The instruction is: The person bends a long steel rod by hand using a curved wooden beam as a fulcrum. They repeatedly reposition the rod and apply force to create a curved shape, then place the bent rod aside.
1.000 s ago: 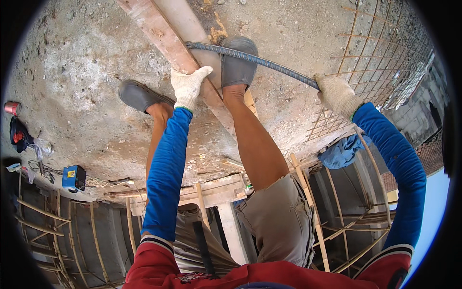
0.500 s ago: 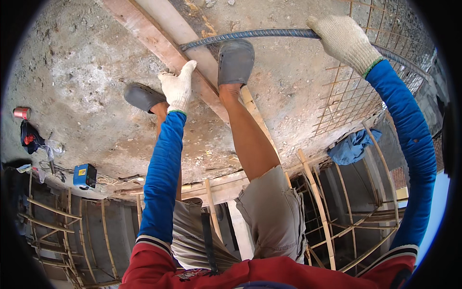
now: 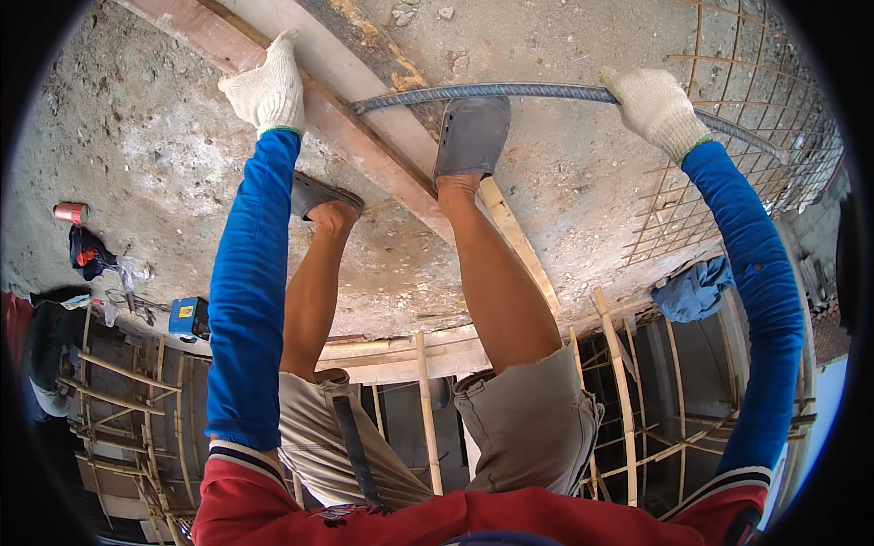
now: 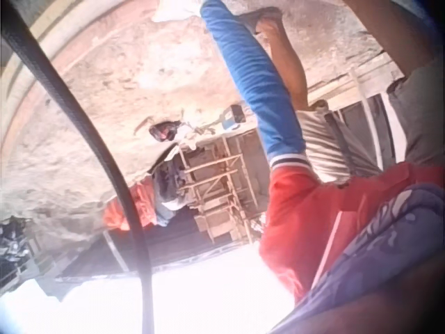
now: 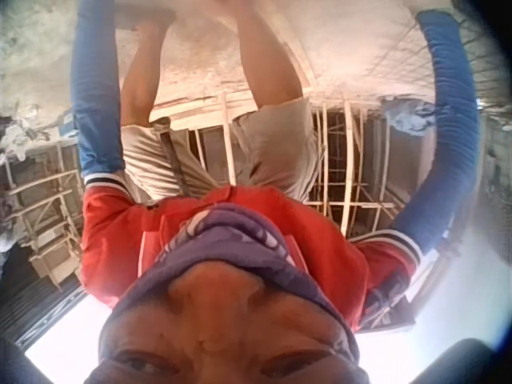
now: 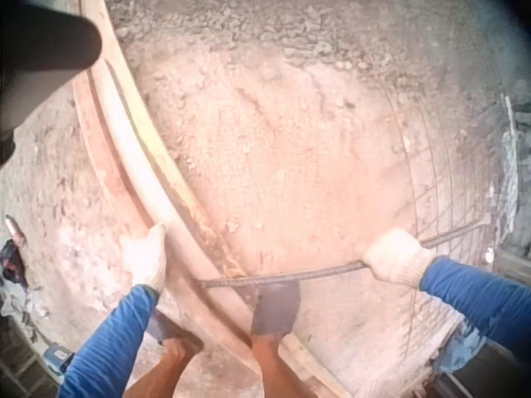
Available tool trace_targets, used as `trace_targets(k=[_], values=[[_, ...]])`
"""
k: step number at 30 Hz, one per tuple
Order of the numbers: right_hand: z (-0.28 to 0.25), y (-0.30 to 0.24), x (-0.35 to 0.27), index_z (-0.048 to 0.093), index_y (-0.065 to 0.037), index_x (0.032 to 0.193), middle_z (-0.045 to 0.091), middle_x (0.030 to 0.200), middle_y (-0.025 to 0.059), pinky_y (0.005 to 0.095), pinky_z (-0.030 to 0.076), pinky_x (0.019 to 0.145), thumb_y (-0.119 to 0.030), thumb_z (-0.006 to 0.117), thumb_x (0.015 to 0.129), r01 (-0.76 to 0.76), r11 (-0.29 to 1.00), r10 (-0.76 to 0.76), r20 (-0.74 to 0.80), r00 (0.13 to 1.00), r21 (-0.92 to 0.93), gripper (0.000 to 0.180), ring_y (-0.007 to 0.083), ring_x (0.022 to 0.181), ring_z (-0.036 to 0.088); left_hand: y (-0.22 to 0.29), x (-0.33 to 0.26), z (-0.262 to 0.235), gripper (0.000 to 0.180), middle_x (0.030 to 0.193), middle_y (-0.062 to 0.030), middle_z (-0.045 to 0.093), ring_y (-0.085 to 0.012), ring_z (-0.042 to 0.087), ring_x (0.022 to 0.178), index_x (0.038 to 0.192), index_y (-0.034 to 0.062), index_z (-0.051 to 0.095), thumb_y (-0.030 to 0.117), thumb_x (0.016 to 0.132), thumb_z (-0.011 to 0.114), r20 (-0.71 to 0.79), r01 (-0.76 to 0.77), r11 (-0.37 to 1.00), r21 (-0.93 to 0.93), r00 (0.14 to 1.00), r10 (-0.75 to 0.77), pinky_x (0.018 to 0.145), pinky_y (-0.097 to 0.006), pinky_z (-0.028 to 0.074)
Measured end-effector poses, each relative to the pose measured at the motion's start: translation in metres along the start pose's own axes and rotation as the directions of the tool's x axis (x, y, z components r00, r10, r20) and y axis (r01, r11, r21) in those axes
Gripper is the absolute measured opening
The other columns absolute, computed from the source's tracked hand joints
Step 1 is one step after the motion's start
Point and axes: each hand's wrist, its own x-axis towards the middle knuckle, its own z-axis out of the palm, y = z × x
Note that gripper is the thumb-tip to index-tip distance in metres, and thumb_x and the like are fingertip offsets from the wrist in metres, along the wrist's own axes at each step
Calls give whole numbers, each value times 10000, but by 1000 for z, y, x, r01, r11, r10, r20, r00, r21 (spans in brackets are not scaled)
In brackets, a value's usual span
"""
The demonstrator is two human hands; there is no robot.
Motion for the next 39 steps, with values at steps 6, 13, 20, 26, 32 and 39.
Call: trace_targets(k=[6, 13, 20, 26, 32, 39], values=[[17, 21, 16, 661, -120, 1260, 767, 959, 173, 492, 636, 771, -101, 597, 983, 48, 998, -51, -111, 992, -33, 285, 358, 935, 772, 0, -5, -7, 1264, 1389, -377, 573, -427, 605, 1293, 1431, -210, 390, 548, 602, 971, 34, 35, 999, 35, 999, -36, 1113, -456, 477], [37, 38, 45, 646, -110, 1304, 773, 975, 186, 492, 644, 771, -101, 580, 1005, 61, 998, -60, -112, 992, 3, 307, 356, 958, 781, 14, -5, -11, 1141, 1342, -345, 629, -374, 630, 1243, 1374, -230, 464, 508, 661, 962, 26, -25, 991, 133, 999, 22, 1100, -423, 473], [50, 15, 12, 623, -87, 1336, 779, 994, 176, 490, 639, 762, -148, 578, 1019, 34, 999, -35, 49, 998, 10, 326, 358, 946, 774, 4, -3, -21, 1125, 1220, -325, 685, -351, 693, 1093, 1360, -243, 437, 496, 689, 955, 61, -3, 999, -49, 998, 6, 1030, -410, 526], [-8, -1, -6, 663, -70, 1269, 773, 995, 201, 506, 628, 813, -83, 587, 981, -52, 992, 52, -2, 999, 112, 298, 376, 978, 768, 5, 3, -8, 1233, 1427, -377, 559, -429, 578, 1337, 1443, -218, 380, 582, 682, 930, 77, -64, 996, 57, 995, 59, 1133, -433, 448], [-45, -56, -63, 716, -40, 1056, 752, 940, 180, 488, 604, 754, -204, 691, 904, -69, 912, 25, 112, 993, 404, 225, 357, 861, 761, -14, 21, -18, 1192, 1292, -372, 640, -422, 637, 1255, 1358, -234, 417, 657, 710, 874, 250, -180, 974, 136, 958, 142, 1074, -419, 489], [-132, -156, -156, 599, 47, 1195, 667, 796, 146, 430, 540, 573, -269, 690, 886, -471, 214, -177, 508, 843, 856, 452, 291, 625, 669, -2, 27, -24, 1143, 1246, -326, 676, -384, 683, 1185, 1301, -209, 475, 644, 671, 900, 414, -76, 994, 80, 910, 36, 1031, -415, 518]])
